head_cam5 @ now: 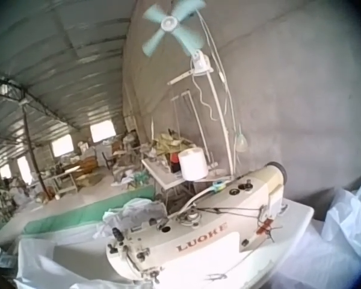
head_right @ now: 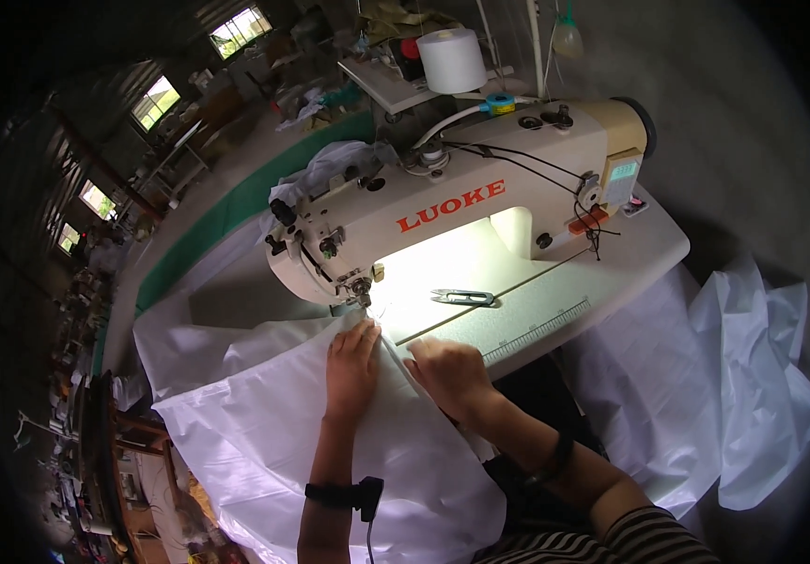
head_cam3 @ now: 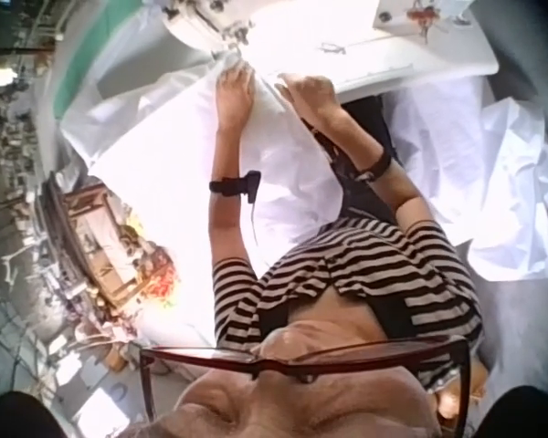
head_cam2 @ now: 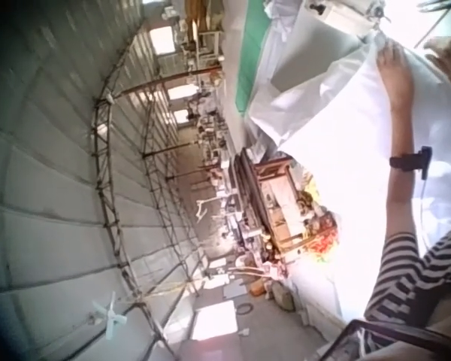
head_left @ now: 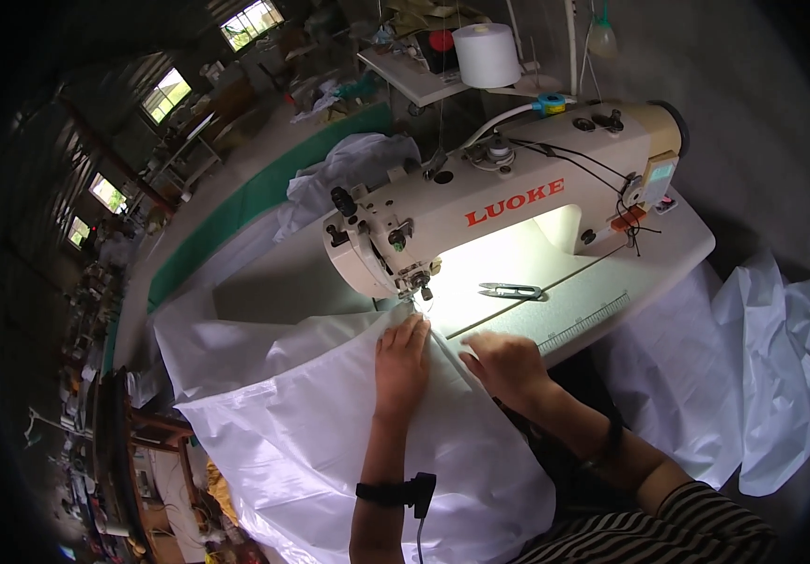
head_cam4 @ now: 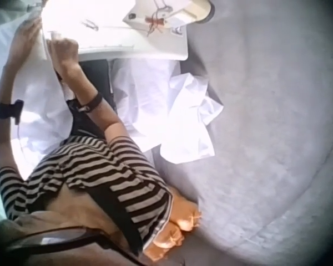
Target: Sewing together large white plastic sheets or fabric using an industrial sewing machine.
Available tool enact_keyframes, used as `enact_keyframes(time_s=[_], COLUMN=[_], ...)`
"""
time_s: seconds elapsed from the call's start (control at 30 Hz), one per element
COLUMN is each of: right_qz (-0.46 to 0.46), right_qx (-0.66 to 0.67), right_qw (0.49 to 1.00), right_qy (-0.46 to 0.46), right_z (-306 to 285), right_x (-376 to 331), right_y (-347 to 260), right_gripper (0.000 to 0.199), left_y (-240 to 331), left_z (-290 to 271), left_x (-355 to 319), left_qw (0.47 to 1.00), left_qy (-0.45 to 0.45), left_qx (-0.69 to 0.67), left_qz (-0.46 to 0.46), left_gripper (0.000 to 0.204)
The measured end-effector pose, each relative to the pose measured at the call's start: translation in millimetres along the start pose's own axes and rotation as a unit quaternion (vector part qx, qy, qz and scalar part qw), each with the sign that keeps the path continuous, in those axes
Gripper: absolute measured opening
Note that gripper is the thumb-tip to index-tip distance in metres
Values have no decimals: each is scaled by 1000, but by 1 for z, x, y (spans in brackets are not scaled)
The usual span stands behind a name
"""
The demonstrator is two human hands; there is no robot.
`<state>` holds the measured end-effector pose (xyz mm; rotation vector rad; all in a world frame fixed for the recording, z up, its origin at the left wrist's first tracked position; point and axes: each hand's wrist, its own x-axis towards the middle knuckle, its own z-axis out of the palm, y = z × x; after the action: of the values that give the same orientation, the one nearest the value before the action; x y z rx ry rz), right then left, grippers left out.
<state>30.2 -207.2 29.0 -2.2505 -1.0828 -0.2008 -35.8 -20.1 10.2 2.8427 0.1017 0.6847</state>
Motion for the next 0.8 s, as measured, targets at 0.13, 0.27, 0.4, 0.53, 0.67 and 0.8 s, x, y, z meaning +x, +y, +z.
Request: enact_keyframes(time_s=[0.13,0.27,0.4,0.53,0.67,0.8], right_qz=[-28,56,65,-85,-92,-75], right_qx=[-57,-25,45,-150,-158,-147], right_qw=[998,996,995,984,981,983], right_qy=[20,-57,-65,-45,-66,-74], right_z=[33,38,31,46,51,60], right_x=[24,29,30,28,22,22], right_y=[6,-3,-5,-8,-13,-12], right_gripper=[21,19,14,10,10,27], left_y=[-2,-5,-8,-10,-27,-21], left_z=[4,1,5,-1,-3,-15], left_x=[8,5,3,5,3,11], left_qw=[999,999,998,999,995,997], left_qy=[20,36,48,17,-5,-17], left_qx=[-16,6,3,-40,9,-1], left_qz=[21,31,40,18,104,77], left_gripper=[31,31,35,43,45,43])
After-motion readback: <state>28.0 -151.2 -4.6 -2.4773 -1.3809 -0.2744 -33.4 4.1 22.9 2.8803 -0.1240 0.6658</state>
